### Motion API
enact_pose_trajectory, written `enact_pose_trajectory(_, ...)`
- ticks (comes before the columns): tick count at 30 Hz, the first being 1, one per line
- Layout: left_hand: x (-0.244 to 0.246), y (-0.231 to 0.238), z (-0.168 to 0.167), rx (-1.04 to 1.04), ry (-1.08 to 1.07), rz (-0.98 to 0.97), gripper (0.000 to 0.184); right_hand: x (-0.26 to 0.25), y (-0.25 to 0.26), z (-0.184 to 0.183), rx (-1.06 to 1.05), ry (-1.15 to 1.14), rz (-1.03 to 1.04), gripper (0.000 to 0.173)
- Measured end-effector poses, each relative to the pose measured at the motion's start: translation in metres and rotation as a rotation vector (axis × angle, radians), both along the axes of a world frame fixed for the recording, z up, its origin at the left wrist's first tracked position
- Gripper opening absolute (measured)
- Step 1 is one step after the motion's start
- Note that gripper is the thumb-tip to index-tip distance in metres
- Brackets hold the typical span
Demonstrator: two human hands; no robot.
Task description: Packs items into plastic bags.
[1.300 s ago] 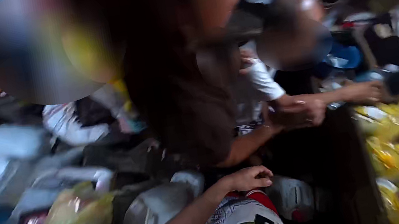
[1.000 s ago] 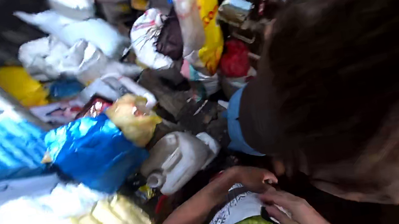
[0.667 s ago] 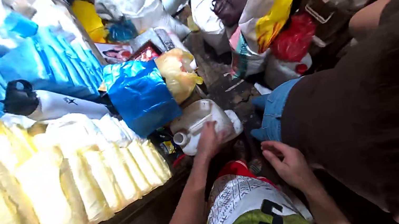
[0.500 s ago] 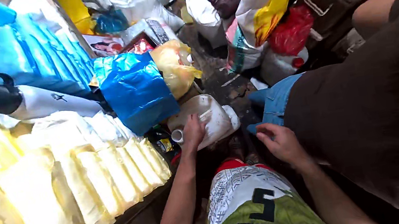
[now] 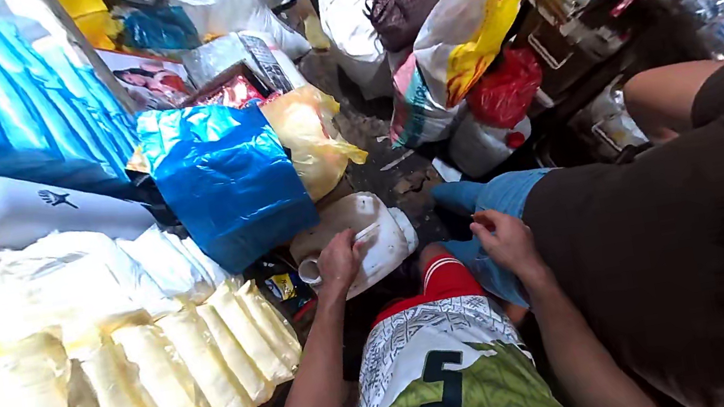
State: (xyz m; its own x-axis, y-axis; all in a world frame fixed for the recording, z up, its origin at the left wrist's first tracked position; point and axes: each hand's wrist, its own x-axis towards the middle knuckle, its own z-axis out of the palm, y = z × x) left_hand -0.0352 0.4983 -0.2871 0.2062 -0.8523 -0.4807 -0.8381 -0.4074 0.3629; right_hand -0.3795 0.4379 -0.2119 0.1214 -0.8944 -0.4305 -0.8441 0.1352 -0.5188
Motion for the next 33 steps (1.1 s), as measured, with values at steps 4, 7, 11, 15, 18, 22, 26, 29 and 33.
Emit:
enact_pose_trajectory(4, 0.001, 0.0, -0.001, 0.015, 0.031, 0.005, 0.036, -0.003, -0.006, -0.005, 0.065, 0.054, -0.027, 0.041)
enact_pose_trajectory(7, -0.002, 0.002, -0.004, -0.014, 0.002, 0.01, 0.038, 0.0, -0.01, -0.004, 0.077, 0.124, -0.069, 0.04)
enact_pose_trajectory(11, -0.004, 0.004, -0.003, -0.047, -0.002, 0.018, 0.037, 0.011, -0.017, 0.001, 0.134, 0.241, -0.1, 0.042)
enact_pose_trajectory(15, -0.005, 0.002, -0.003, -0.062, -0.018, 0.013, 0.036, 0.022, -0.033, 0.003, 0.153, 0.28, -0.084, 0.044)
enact_pose_trajectory(18, -0.006, 0.003, -0.003, -0.057, -0.024, 0.01, 0.035, 0.032, -0.052, 0.002, 0.159, 0.249, -0.074, 0.046)
enact_pose_trajectory(22, -0.002, -0.002, -0.002, -0.021, 0.048, 0.025, 0.037, 0.052, -0.092, -0.012, 0.231, 0.22, -0.07, 0.049)
enact_pose_trajectory(26, 0.0, -0.009, 0.008, 0.04, 0.085, 0.074, 0.036, 0.055, -0.125, -0.058, 0.313, 0.27, -0.092, 0.045)
enact_pose_trajectory(29, 0.0, -0.015, 0.019, 0.077, 0.158, 0.174, 0.04, 0.047, -0.139, -0.078, 0.418, 0.373, -0.127, 0.044)
enact_pose_trajectory(33, -0.007, -0.018, 0.016, 0.045, 0.169, 0.305, 0.044, 0.037, -0.17, -0.096, 0.536, 0.454, -0.093, 0.043)
